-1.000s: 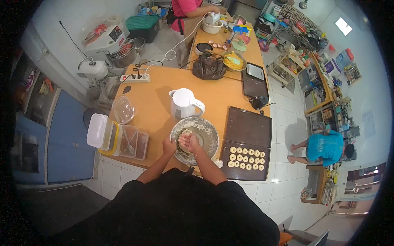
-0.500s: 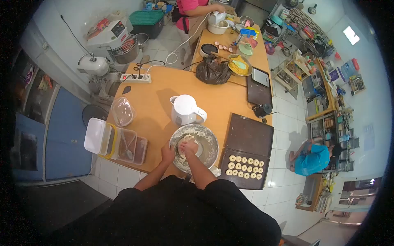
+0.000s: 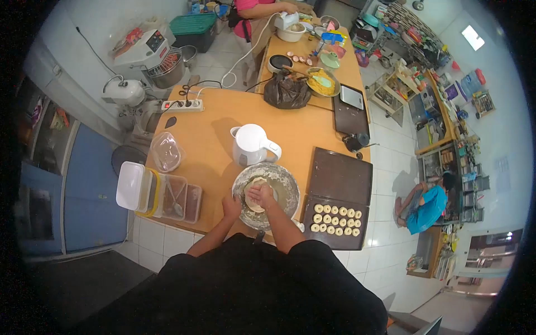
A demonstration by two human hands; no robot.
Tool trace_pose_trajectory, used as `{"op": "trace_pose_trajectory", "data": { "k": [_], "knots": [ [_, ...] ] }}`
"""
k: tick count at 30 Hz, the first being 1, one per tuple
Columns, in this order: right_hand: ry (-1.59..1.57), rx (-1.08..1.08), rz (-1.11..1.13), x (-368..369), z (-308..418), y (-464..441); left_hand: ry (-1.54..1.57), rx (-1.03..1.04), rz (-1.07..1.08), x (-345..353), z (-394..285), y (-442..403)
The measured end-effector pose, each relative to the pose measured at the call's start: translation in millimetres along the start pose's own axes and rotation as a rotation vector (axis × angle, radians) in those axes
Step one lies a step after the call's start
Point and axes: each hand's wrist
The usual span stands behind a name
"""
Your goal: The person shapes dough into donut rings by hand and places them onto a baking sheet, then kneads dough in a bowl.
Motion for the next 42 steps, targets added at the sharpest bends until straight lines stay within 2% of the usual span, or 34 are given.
{"op": "trace_pose_trajectory", "data": {
  "k": [2,4,5,7,8,10,11,12,14,15,17,18,20,21,22,24,28,30,31,32,34,38,40,41,42],
  "knots": [
    [-0.050,0.021,0.045,-4.7,4.2,11.4,-0.027,0.026,-0.047,2.4,2.4,-0.2],
    [0.167,0.005,0.182,-4.1,10.2,17.7,-0.046,0.009,-0.029,1.5,1.5,-1.3],
    [0.164,0.001,0.176,-4.2,13.9,24.6,-0.066,-0.016,-0.017,2.0,1.2,-0.7],
    [0.402,-0.223,0.233,1.8,23.7,35.5,-0.039,0.021,-0.020,1.4,0.0,-3.3],
    [0.404,-0.224,0.233,-1.3,30.1,24.6,-0.015,0.051,-0.028,1.0,-0.1,-3.3],
    [0.933,-0.679,-0.055,-21.0,39.0,-9.0,-0.017,0.041,-0.037,1.5,-2.5,-0.8],
    [1.135,-0.808,-0.263,-24.3,40.3,-5.5,-0.021,0.034,-0.050,1.7,-1.2,-2.5],
    [1.137,-0.816,-0.259,-24.2,41.3,-3.6,-0.020,0.037,-0.058,2.0,-0.1,-4.9],
    [1.152,-0.434,-0.261,-27.9,36.9,-1.1,-0.006,0.049,-0.057,5.2,2.4,-5.1],
    [1.158,-0.436,-0.256,-25.7,28.4,-4.8,-0.004,0.046,-0.064,4.4,-0.9,-3.9],
    [1.380,-0.523,-0.545,-11.5,9.5,-14.5,-0.115,-0.044,-0.019,2.1,-8.3,-5.2],
    [1.378,-0.527,-0.543,-3.7,8.1,-5.9,-0.116,-0.042,-0.023,2.0,-7.8,-4.6],
    [1.452,-0.333,-0.583,6.5,7.0,10.7,-0.097,0.002,-0.046,2.1,-7.3,-3.8],
    [1.444,-0.330,-0.547,-12.4,-3.6,-33.8,-0.099,0.005,-0.050,0.2,-9.8,-5.1],
    [1.443,-0.331,-0.545,-19.2,1.7,-34.0,-0.071,0.009,-0.054,-0.5,-10.9,-4.5],
    [1.124,-0.178,-0.018,-29.9,13.8,-25.1,-0.042,0.013,-0.052,3.1,-6.9,-1.6],
    [1.319,-0.283,-0.153,-13.4,7.2,4.0,-0.039,0.020,-0.072,10.9,9.0,-6.4],
    [1.560,-0.566,-0.416,-5.0,-6.4,19.6,-0.019,0.029,-0.086,10.6,7.2,-5.5],
    [1.560,-0.711,-0.400,-5.7,-11.5,26.9,-0.044,0.038,-0.081,7.9,3.0,-4.2],
    [1.559,-0.711,-0.397,-11.8,-19.0,18.8,-0.068,0.047,-0.078,5.4,-0.2,-3.3],
    [1.258,-0.745,-0.086,-30.3,-32.3,-9.5,-0.072,0.051,-0.065,4.6,5.6,-3.5],
    [1.181,-0.709,-0.161,-27.2,-19.6,33.6,-0.087,0.089,-0.012,9.7,17.2,-3.7],
    [0.970,-0.581,-0.185,-31.2,-17.2,35.2,-0.071,0.110,0.005,10.7,15.5,-0.9],
    [0.969,-0.580,-0.185,-35.1,-18.9,32.5,-0.055,0.128,0.019,10.0,13.6,1.7],
    [0.789,-0.445,-0.026,-41.1,-22.6,26.5,-0.055,0.127,0.022,9.7,11.9,5.0]
  ]
}}
Point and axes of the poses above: each hand's wrist, its own y-axis away from the middle knuckle, its own x-axis out of the palm, z = x × y, and after that the axes turned 3 degrees about -x, right-handed
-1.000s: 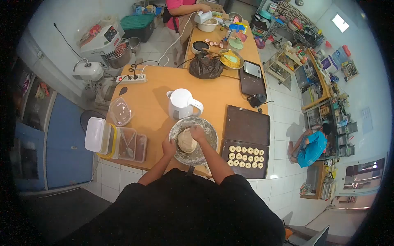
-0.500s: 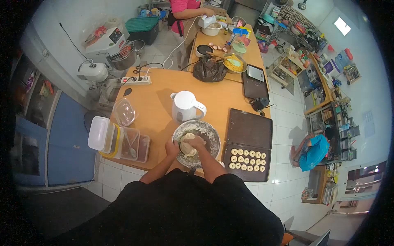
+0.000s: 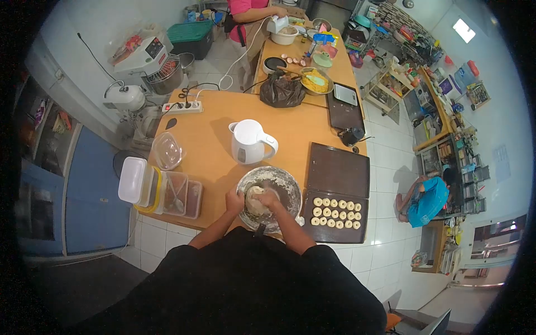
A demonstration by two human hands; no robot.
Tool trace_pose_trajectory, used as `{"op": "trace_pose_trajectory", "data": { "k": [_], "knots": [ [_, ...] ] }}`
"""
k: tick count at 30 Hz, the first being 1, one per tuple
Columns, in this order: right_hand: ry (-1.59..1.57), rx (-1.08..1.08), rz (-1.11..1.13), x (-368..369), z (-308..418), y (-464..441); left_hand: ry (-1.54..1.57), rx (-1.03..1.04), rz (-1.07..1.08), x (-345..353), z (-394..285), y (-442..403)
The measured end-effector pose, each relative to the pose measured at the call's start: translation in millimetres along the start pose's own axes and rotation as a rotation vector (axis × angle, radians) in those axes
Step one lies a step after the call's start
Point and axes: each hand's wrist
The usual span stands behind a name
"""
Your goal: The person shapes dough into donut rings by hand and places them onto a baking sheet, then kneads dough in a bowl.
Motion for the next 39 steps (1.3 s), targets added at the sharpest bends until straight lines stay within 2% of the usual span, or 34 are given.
{"op": "trace_pose_trajectory", "data": {
  "k": [1,5,7,8,10,11,13,14,16,19,22,23,25,26,28,30,32,33,35,39],
  "knots": [
    [-0.214,0.073,0.148,-1.1,-6.9,-4.8,-0.015,0.008,0.008,0.5,-3.2,1.0],
    [-0.081,0.123,0.099,1.1,-22.1,-6.3,-0.008,-0.013,0.002,2.3,-5.7,3.1],
    [-0.147,-0.025,0.194,-0.8,-18.2,4.4,-0.015,-0.037,-0.010,1.0,-3.4,-2.8],
    [-0.147,-0.023,0.191,-0.5,-18.9,8.3,-0.019,-0.061,-0.025,0.1,-5.3,-5.8],
    [0.043,-0.215,0.076,2.7,-19.5,16.0,-0.026,-0.068,-0.027,-1.6,-9.3,-8.7],
    [0.048,-0.216,0.079,1.7,-15.1,20.9,-0.035,-0.073,-0.033,-3.7,-11.3,-9.6],
    [-0.224,-0.199,0.052,-3.2,-2.3,36.8,-0.033,-0.069,-0.052,0.0,-2.5,-11.2],
    [-0.220,-0.199,0.052,-8.0,7.8,46.7,-0.035,-0.064,-0.065,1.9,0.9,-11.2],
    [-0.161,-0.231,-0.100,-21.2,35.1,60.6,-0.025,-0.074,-0.064,-0.7,-0.6,-12.1],
    [0.147,-0.419,-0.307,-51.5,65.0,68.4,-0.035,-0.091,-0.043,-2.2,-0.7,-13.1],
    [0.171,-0.505,-0.437,-71.1,147.7,117.8,-0.035,-0.096,-0.040,-2.6,-4.3,-13.5],
    [0.172,-0.500,-0.439,-72.7,153.4,121.7,-0.023,-0.099,-0.051,-2.2,-4.5,-12.3],
    [0.280,-0.684,-0.470,-71.6,158.6,125.1,-0.040,-0.080,-0.048,-2.5,-5.4,-11.5],
    [0.279,-0.684,-0.473,-67.5,151.4,122.5,-0.056,-0.061,-0.053,-2.6,-6.2,-12.8],
    [0.598,-0.912,-0.641,-51.2,119.8,110.3,-0.064,-0.090,-0.041,-1.1,-5.0,-13.9],
    [0.636,-0.943,-0.623,-29.7,93.6,106.2,-0.074,-0.126,-0.033,1.2,-1.0,-14.8],
    [1.065,-0.589,-0.417,-9.2,75.1,114.8,-0.102,-0.116,-0.057,4.9,3.3,-14.8],
    [1.063,-0.587,-0.416,-5.5,58.1,113.2,-0.104,-0.116,-0.056,6.9,5.6,-14.3],
    [1.005,-0.561,-0.127,-1.4,21.8,95.3,-0.056,-0.112,-0.053,8.5,7.9,-15.1],
    [0.932,-0.691,-0.153,-10.7,2.6,77.6,-0.050,-0.128,-0.042,1.9,-2.9,-12.7]
  ]
}}
Point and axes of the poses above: each hand's wrist, its own y-axis away from the middle knuckle, its own x-axis out of the palm, z = x × y, and after that the axes turned 3 degrees about -x, right-handed
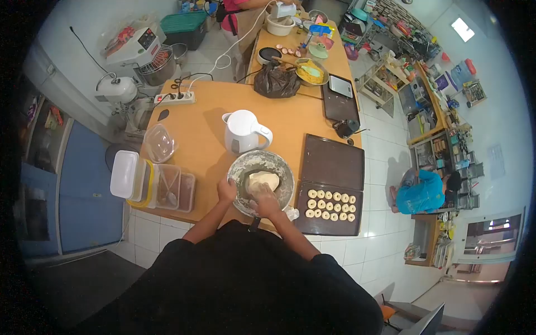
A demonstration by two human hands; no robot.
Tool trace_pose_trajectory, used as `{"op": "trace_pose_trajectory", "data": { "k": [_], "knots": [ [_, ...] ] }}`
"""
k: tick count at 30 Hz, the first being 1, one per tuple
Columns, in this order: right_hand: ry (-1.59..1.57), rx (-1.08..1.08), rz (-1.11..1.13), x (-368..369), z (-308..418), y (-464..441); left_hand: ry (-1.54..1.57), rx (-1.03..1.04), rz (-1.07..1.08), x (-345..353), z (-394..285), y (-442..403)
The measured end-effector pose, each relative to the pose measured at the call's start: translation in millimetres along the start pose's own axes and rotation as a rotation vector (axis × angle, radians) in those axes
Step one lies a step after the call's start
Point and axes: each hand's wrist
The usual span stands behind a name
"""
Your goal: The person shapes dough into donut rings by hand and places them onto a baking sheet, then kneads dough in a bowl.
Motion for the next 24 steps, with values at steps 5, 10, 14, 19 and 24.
{"op": "trace_pose_trajectory", "data": {
  "k": [5,10,14,19,24],
  "knots": [
    [-0.499,0.263,0.222,-12.9,-19.6,-31.8,-0.079,0.003,-0.033,8.1,11.0,-3.9],
    [-1.217,0.752,0.349,7.7,-33.2,-62.9,0.027,0.045,-0.026,3.9,4.4,0.2],
    [-1.219,0.936,0.405,14.6,-27.8,-78.7,-0.026,-0.028,0.046,-10.2,-12.7,2.7],
    [-1.105,0.987,0.389,44.4,-30.4,-89.9,0.033,0.025,-0.028,-4.2,-9.6,2.6],
    [-0.706,0.642,0.437,50.4,-35.4,-95.8,0.094,-0.011,0.008,-12.1,-20.4,2.3]
  ]
}}
Point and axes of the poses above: each hand's wrist, its own y-axis away from the middle knuckle, its own x-axis out of the palm, z = x × y, and after that the axes turned 3 degrees about -x, right-handed
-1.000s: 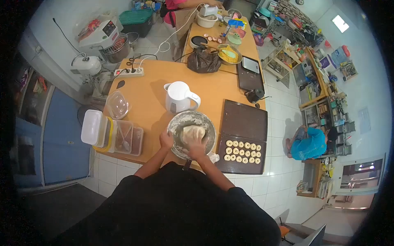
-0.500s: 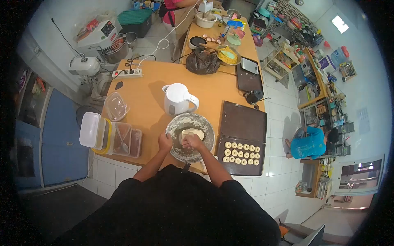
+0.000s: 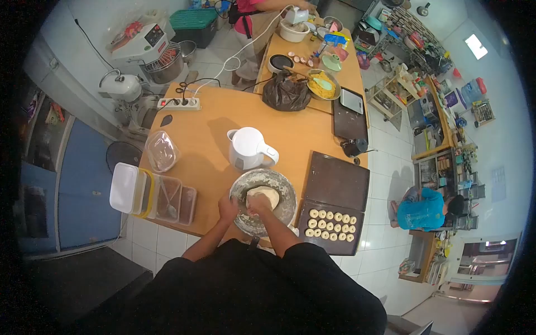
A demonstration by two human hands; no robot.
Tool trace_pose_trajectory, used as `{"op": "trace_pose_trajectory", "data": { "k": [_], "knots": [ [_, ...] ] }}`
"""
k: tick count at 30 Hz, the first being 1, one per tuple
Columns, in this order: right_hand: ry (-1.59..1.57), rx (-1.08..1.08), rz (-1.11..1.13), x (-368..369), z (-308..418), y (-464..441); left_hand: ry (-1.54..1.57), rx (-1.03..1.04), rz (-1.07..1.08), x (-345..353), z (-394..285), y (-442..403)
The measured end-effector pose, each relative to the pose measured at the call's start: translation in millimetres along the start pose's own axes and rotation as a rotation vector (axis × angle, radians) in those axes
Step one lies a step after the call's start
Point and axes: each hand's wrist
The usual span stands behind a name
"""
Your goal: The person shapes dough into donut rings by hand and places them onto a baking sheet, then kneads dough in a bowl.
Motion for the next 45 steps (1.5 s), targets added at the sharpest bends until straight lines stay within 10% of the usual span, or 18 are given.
{"op": "trace_pose_trajectory", "data": {
  "k": [8,11,13,15,16,17,32,35,37,38,41,45],
  "knots": [
    [0.386,0.125,-0.479,18.7,38.3,13.9,-0.060,0.016,0.032,-3.4,0.1,0.7],
    [0.289,0.184,-0.343,11.2,36.3,3.1,-0.041,0.048,0.002,3.4,11.8,0.1],
    [0.827,-0.339,0.057,1.7,7.9,-19.5,-0.044,0.023,0.007,4.5,9.3,-1.0],
    [-0.470,-0.229,0.312,-2.0,-23.4,-27.6,-0.054,-0.003,0.013,3.8,10.8,1.3],
    [-0.601,0.007,0.363,-12.1,-16.0,-24.8,-0.040,0.037,-0.006,4.8,12.4,0.7],
    [-0.725,0.246,0.411,-23.7,-5.7,-21.2,-0.024,0.076,-0.026,4.0,9.9,-0.2],
    [-1.612,0.004,0.321,-33.4,3.8,95.8,-0.024,0.076,0.083,6.3,19.7,1.2],
    [-1.402,0.016,0.373,-38.8,8.8,94.8,-0.035,0.080,0.090,3.3,13.3,1.7],
    [-0.180,-0.094,0.455,-28.7,-19.5,61.0,-0.043,0.082,0.080,5.4,16.6,1.9],
    [0.171,-0.596,0.465,-22.5,-33.5,47.9,-0.049,0.086,0.065,6.2,17.9,0.7],
    [0.807,-0.470,0.299,6.2,-49.3,21.7,-0.166,0.033,0.087,-0.4,5.5,2.7],
    [0.771,-0.247,0.286,8.5,-21.2,30.6,-0.138,0.056,0.101,1.6,11.3,0.9]
  ]
}}
Point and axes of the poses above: each hand's wrist, its own y-axis away from the middle knuckle, its own x-axis out of the palm, z = x × y, and after that the axes turned 3 degrees about -x, right-handed
